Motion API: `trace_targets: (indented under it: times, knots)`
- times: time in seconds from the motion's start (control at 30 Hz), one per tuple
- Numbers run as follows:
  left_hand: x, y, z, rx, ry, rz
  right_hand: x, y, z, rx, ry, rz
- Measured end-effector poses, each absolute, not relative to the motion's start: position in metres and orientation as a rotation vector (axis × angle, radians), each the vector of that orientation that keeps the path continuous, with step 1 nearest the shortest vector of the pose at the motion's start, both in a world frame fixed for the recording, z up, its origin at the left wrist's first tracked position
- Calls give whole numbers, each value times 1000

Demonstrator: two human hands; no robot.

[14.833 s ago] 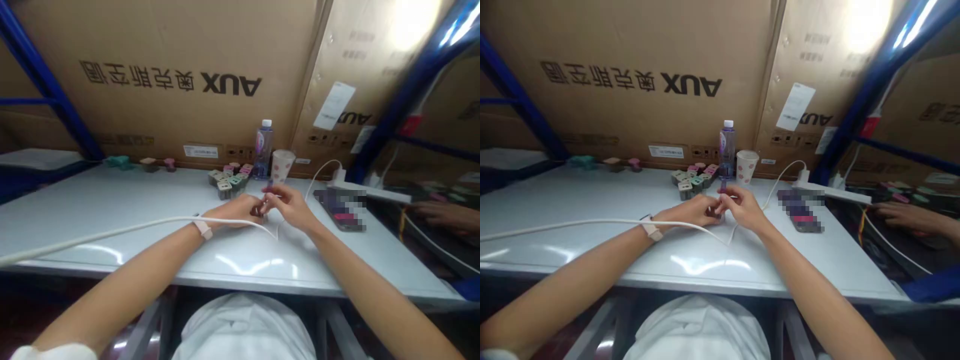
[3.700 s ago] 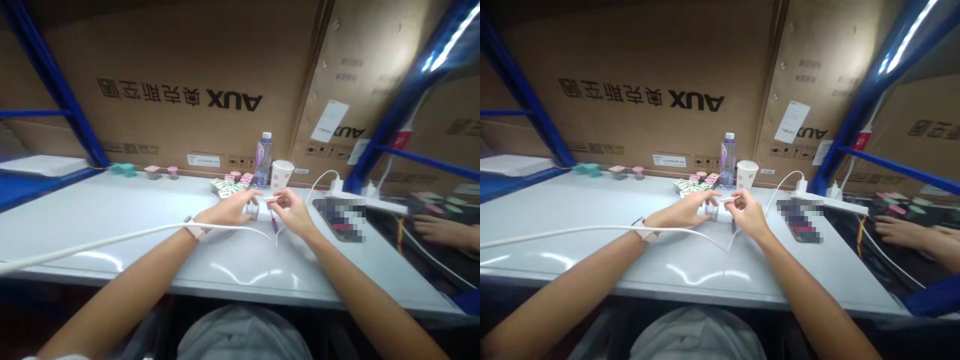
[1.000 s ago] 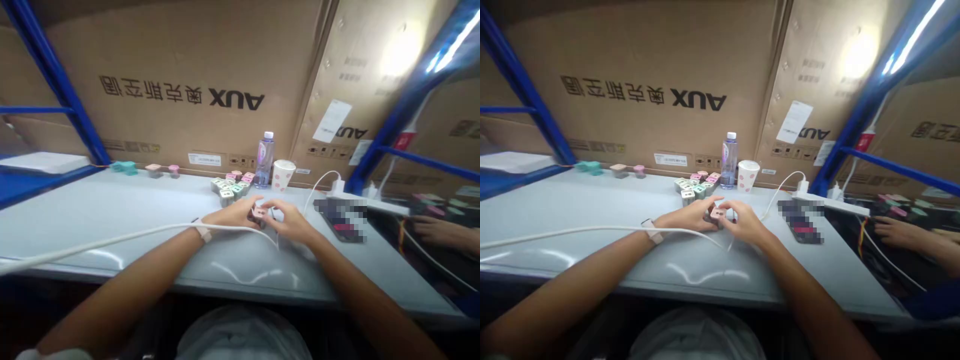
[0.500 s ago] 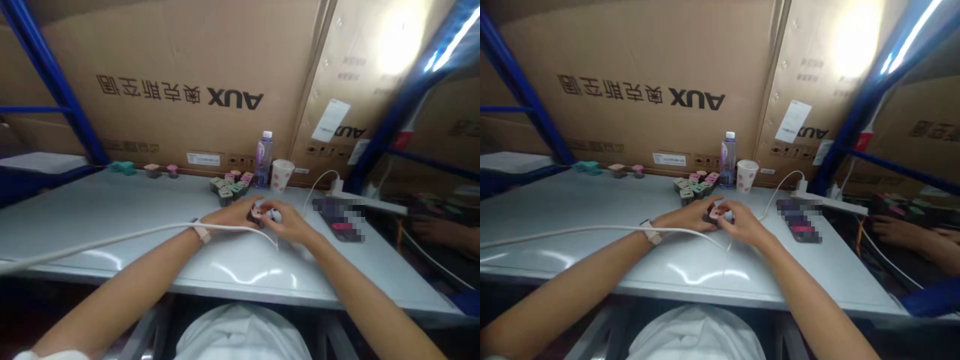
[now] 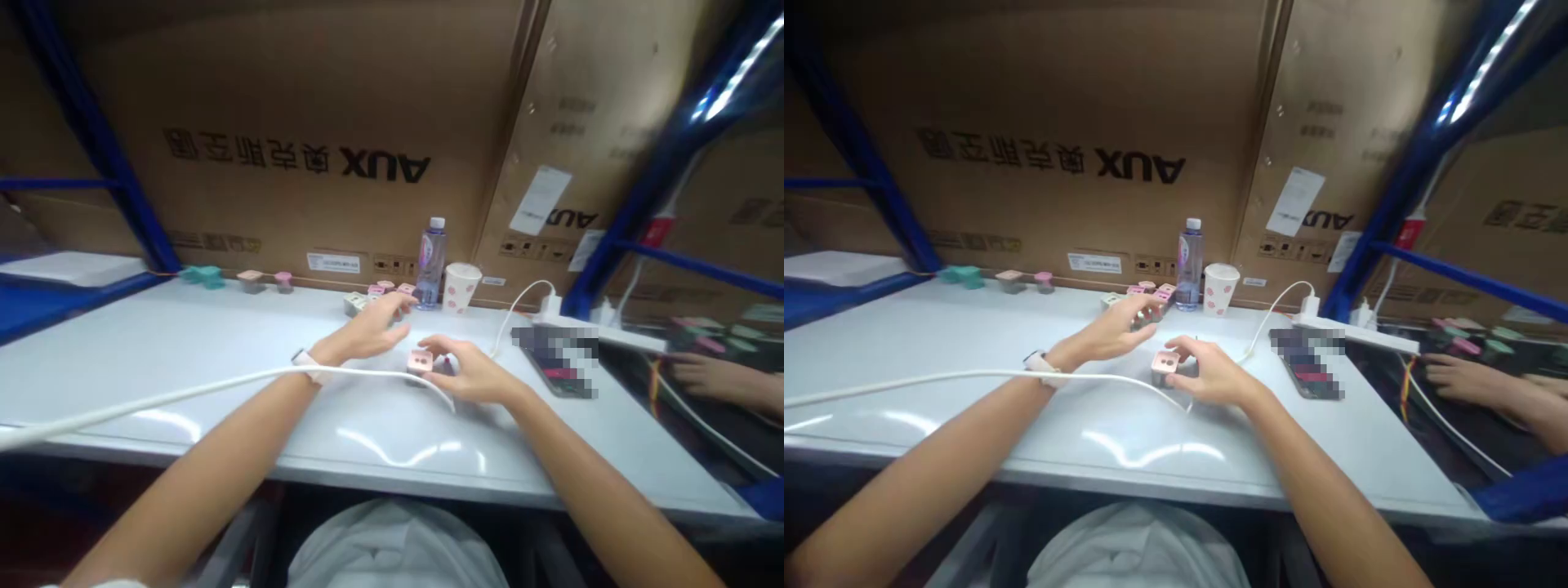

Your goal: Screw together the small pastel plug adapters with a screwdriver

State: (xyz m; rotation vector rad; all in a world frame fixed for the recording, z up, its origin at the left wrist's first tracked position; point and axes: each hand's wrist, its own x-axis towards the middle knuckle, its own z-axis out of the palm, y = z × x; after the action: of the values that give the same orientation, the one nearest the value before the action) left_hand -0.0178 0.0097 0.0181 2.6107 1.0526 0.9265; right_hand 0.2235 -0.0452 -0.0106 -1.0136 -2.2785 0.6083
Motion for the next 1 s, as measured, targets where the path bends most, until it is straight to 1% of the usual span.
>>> trace_targets:
  times: [0.17,0.33,0.4,0.63,0.77,0.9,1.0]
  knots:
    - [-22,24,15,2555,1373,1163,227,-53,4,-885,-2404,889]
    - [-23,28,12,2519,1517,1218,228,-58,17,-747,-2506,1272]
    - [-22,28,12,2510,1548,1222,229,-59,19,-723,-2499,1332]
    - [-25,33,11,2434,1689,1224,229,-57,18,-736,-2492,1331]
    - [-26,35,9,2412,1743,1199,229,-57,17,-759,-2484,1258]
    - [-26,37,7,2407,1780,1158,228,-49,7,-866,-2401,1082]
    - [-27,39,4,2397,1804,1132,227,-33,-9,-1014,-2256,863]
